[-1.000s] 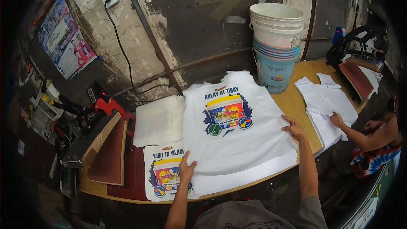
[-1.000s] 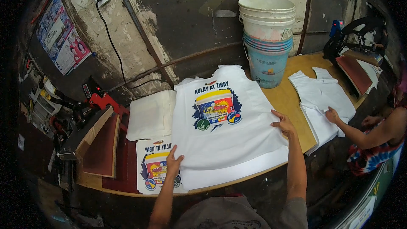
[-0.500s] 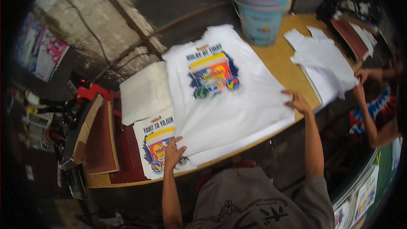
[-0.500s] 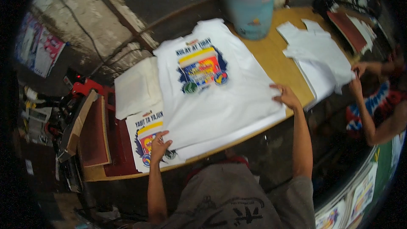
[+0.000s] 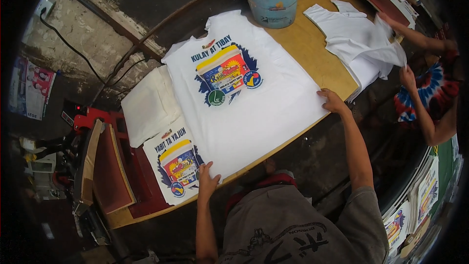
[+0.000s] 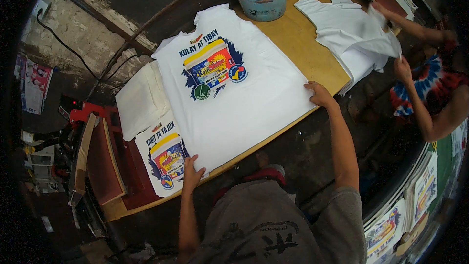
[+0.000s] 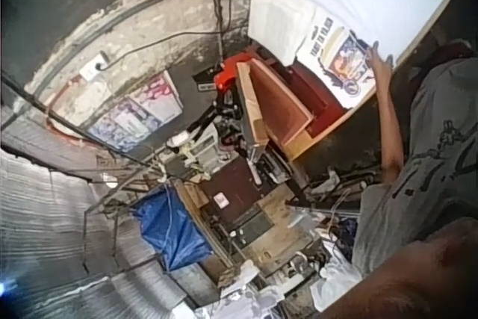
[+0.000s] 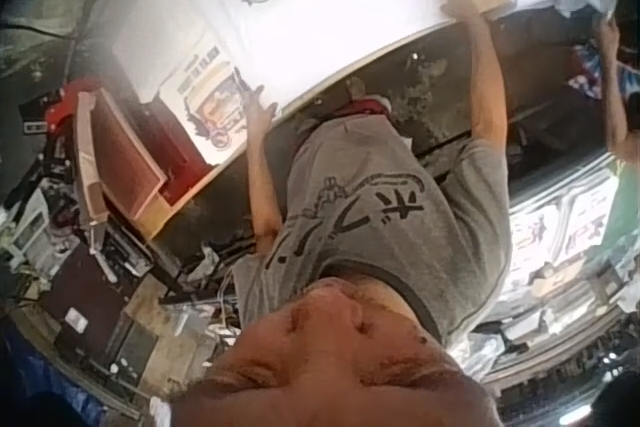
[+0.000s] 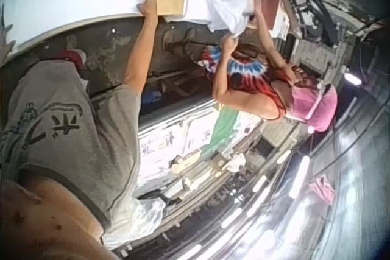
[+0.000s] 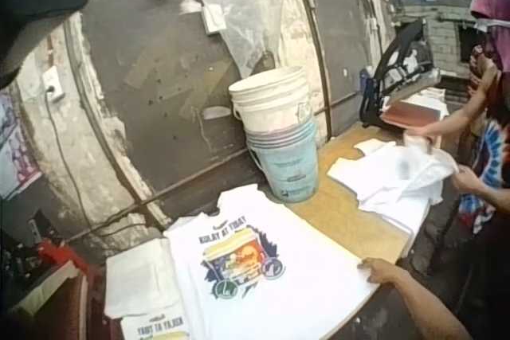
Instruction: Using a heat press machine to transfer printed designs onto white t-shirts.
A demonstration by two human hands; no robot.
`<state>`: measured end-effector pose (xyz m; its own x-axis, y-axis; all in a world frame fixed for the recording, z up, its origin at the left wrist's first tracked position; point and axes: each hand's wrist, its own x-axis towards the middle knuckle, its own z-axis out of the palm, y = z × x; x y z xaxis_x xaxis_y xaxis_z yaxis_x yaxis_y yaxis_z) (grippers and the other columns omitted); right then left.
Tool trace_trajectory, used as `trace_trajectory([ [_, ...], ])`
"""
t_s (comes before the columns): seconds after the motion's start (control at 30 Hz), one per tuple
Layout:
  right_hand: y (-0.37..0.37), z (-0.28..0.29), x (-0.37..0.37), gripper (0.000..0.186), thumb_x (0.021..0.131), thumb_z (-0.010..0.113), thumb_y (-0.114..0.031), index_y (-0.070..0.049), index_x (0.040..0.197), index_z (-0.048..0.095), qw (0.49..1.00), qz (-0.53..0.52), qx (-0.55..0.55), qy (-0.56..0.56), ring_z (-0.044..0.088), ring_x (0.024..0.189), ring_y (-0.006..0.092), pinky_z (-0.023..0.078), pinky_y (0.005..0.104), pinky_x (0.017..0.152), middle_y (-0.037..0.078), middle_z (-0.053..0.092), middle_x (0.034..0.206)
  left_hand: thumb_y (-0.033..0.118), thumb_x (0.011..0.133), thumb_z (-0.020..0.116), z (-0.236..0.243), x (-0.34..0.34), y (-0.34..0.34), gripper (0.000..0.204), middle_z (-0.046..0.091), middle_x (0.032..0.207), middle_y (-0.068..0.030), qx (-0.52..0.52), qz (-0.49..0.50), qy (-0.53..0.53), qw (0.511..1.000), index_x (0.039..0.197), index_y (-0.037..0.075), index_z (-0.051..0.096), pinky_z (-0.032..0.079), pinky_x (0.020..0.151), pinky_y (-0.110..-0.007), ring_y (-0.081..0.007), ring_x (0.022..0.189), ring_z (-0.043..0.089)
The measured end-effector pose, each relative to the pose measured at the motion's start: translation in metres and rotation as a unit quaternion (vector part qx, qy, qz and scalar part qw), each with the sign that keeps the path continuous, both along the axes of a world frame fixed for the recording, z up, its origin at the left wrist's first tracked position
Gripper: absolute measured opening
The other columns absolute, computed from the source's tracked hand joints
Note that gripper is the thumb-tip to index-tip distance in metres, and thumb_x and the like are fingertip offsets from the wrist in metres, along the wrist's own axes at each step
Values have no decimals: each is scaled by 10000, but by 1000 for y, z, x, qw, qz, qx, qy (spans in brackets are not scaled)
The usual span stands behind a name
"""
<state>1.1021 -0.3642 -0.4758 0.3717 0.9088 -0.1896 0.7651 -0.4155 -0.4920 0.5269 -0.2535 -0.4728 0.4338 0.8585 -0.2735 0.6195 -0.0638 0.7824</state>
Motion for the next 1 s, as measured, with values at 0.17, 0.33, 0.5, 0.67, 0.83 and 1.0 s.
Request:
trace_trajectory([
  [0.17,-5,-8,-51,573,664,679,-12,-49,1229,588,987,-105,52,-111,528,1126,354,455,401,950,176,451,1377,30,756,713,1,-16,-20,571,425,1246,-191,62,-1,86,994,1277,5,481,520,725,-384,-287,783,644],
  [0.33,5,2,-198,501,750,707,-193,-44,1208,570,964,-34,186,-185,469,1170,377,425,473,933,201,454,1363,41,793,682,33,-77,-64,504,443,1244,-180,68,32,92,993,1261,14,497,519,722,-385,-276,759,638],
  [0.5,12,-11,-373,582,870,575,-384,-139,1384,454,955,177,169,-170,269,1372,399,230,555,1111,150,302,1506,73,815,675,38,-159,-135,498,447,1317,-153,4,53,108,993,1286,46,514,516,791,-389,-269,886,638],
  [0.67,19,-25,-445,714,849,587,-462,-141,1447,366,946,203,131,-215,196,1413,391,166,608,1115,128,242,1542,146,857,643,25,-256,-227,488,438,1355,-126,-44,129,79,987,1320,77,505,514,833,-390,-271,938,629],
  [0.83,20,-24,-453,845,831,617,-481,-81,1482,257,946,229,58,-221,114,1428,419,132,596,1124,165,172,1559,249,903,578,23,-334,-303,454,467,1354,-106,-57,176,132,974,1329,113,497,481,915,-424,-327,1122,567],
  [1.0,25,-18,-459,955,829,603,-435,-70,1522,57,939,247,-72,-227,-27,1449,409,51,594,1132,182,-8,1584,244,905,579,23,-378,-310,435,499,1319,-100,-50,233,127,963,1318,131,505,485,908,-425,-338,1105,572],
])
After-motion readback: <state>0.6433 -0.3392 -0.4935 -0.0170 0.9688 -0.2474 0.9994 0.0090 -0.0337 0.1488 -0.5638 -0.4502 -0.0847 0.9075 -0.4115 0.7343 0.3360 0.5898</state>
